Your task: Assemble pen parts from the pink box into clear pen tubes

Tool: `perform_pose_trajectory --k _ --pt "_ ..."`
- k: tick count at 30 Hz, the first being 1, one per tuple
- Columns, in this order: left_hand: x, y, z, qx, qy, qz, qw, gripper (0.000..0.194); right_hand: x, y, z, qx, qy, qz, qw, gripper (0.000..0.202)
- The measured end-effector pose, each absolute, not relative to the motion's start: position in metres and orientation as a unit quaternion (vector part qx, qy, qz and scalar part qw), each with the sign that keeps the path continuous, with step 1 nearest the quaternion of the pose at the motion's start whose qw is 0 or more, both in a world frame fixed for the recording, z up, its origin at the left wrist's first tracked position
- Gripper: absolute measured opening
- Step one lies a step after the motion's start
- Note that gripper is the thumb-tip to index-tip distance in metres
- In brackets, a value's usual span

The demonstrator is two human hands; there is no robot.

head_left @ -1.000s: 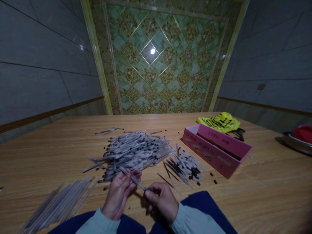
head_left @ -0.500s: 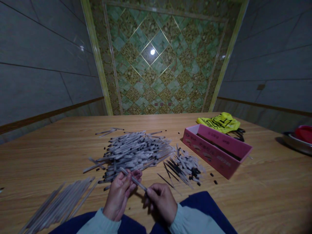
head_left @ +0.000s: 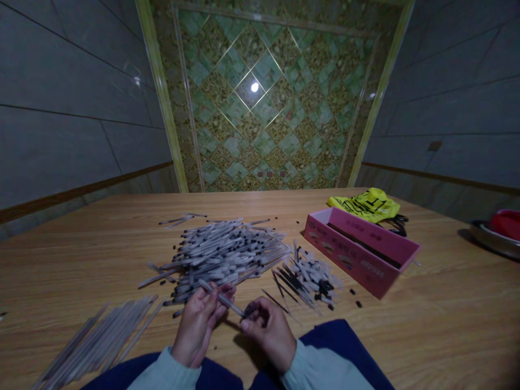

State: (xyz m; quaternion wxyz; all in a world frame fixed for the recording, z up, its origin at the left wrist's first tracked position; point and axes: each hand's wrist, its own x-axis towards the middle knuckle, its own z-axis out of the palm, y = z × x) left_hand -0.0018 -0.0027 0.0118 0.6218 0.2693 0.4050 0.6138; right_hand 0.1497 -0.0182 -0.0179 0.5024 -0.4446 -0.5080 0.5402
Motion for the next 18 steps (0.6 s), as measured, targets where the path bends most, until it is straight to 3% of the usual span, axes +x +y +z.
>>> perform_pose_trajectory --k 3,8,13,18 --pt "-0.0027 -0.0016 0.0105 0.269 0.404 0.618 0.619 0.031 0.1499 -0.0180 -0.0184 -0.435 -0.510 0.586 0.455 0.053" --pt "-0.0036 -0.0010 0.0087 0.267 0.401 0.621 0.618 0.029 0.1516 -0.0181 -0.0170 -0.455 -0.518 0.528 0.496 0.044" --pt "-0.0019 -0.0040 0.0120 0.273 0.404 0.615 0.619 0.029 0.1502 -0.0180 -0.0177 -0.433 -0.515 0.587 0.451 0.055" --pt "-0.0024 -0.0030 0.0112 0.273 0.406 0.615 0.618 0.029 0.1505 -0.0187 -0.0185 -0.442 -0.507 0.539 0.507 0.047"
